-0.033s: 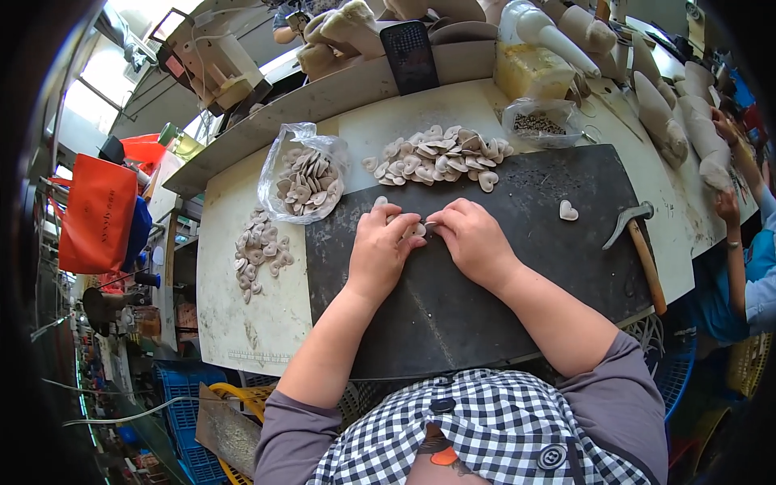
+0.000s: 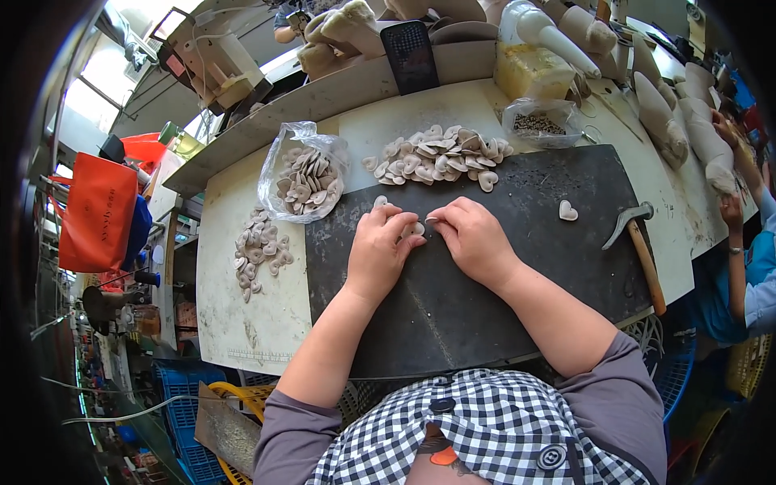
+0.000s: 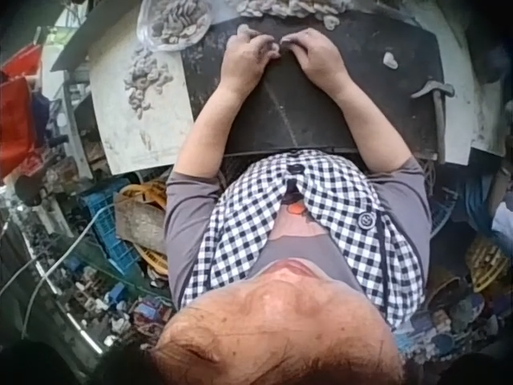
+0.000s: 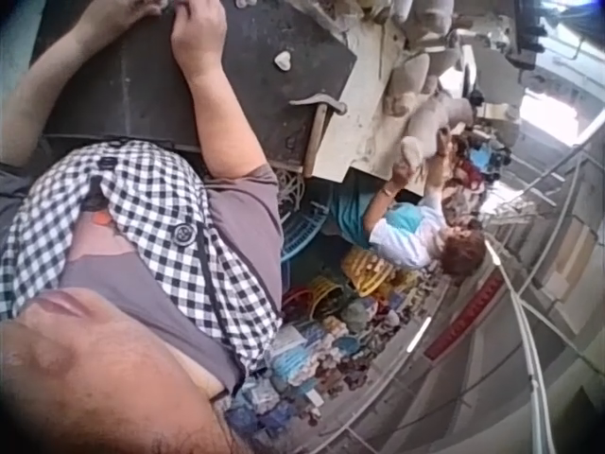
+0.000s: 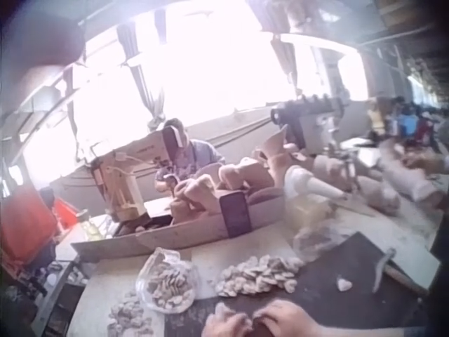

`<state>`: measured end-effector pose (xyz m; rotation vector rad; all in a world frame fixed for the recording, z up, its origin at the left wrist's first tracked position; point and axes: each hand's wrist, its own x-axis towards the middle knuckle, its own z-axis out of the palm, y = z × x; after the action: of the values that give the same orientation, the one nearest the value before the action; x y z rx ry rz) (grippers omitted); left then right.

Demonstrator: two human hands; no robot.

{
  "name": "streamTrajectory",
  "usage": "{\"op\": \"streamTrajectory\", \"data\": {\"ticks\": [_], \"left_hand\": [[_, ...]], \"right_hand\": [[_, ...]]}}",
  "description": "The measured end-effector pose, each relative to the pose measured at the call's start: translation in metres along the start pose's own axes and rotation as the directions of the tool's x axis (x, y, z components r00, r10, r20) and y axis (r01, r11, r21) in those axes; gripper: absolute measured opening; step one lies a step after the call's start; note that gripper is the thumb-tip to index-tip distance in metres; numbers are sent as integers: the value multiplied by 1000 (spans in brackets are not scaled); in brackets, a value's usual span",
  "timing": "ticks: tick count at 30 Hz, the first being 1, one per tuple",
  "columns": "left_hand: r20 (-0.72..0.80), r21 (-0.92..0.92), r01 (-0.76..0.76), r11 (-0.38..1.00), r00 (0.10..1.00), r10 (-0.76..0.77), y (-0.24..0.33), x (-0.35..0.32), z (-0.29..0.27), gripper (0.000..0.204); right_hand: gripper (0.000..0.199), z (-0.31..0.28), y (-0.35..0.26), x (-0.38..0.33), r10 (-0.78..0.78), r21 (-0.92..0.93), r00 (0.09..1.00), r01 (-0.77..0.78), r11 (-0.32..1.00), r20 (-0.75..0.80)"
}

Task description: Sorting and preparing small heart-shaped decorative components for shoes.

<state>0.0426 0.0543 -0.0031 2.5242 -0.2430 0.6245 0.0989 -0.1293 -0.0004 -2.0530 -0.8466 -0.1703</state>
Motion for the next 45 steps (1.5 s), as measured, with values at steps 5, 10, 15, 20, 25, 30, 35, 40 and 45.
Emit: {"op": "streamTrajectory", "data": {"ticks": [5, 10, 15, 20, 25, 30, 35, 40, 45], "left_hand": [[9, -250, 276, 928, 959, -283, -2, -1, -8, 25], [334, -940, 213, -267, 735, -590, -14, -6, -22, 24], [319, -840, 24, -542, 830, -458, -34, -23, -22, 27], [436, -815, 34, -578, 694, -573, -18, -14, -23, 34], [424, -869, 112, -482, 671, -609, -30, -21, -21, 24], [203, -851, 458, 259, 740, -642, -17, -16, -16, 48], [149, -879, 396, 266, 758, -635, -10, -17, -15, 36], [46, -981, 176, 85, 632, -774, -2, -12, -30, 23], [254, -967, 184, -175, 707, -660, -4, -12, -19, 20]], "right_hand": [[10, -4, 2, 4, 152, 149, 988, -149, 977, -8], [11, -2, -4, 13, 168, 133, 983, -177, 975, 79], [12, 35, -15, 40, -194, 22, 979, 193, 981, 69], [13, 58, -12, 57, -196, -75, 967, 210, 975, 161], [13, 46, -21, 52, -162, -11, 971, 166, 986, 178], [11, 42, -8, 49, 170, 296, 961, -232, 927, 219], [12, 42, -22, 51, 147, 747, 899, -426, 510, 413], [23, 49, -15, 109, -57, 177, 970, 15, 984, 237], [27, 72, 5, 138, -288, -577, 933, 359, 734, 214]]}}
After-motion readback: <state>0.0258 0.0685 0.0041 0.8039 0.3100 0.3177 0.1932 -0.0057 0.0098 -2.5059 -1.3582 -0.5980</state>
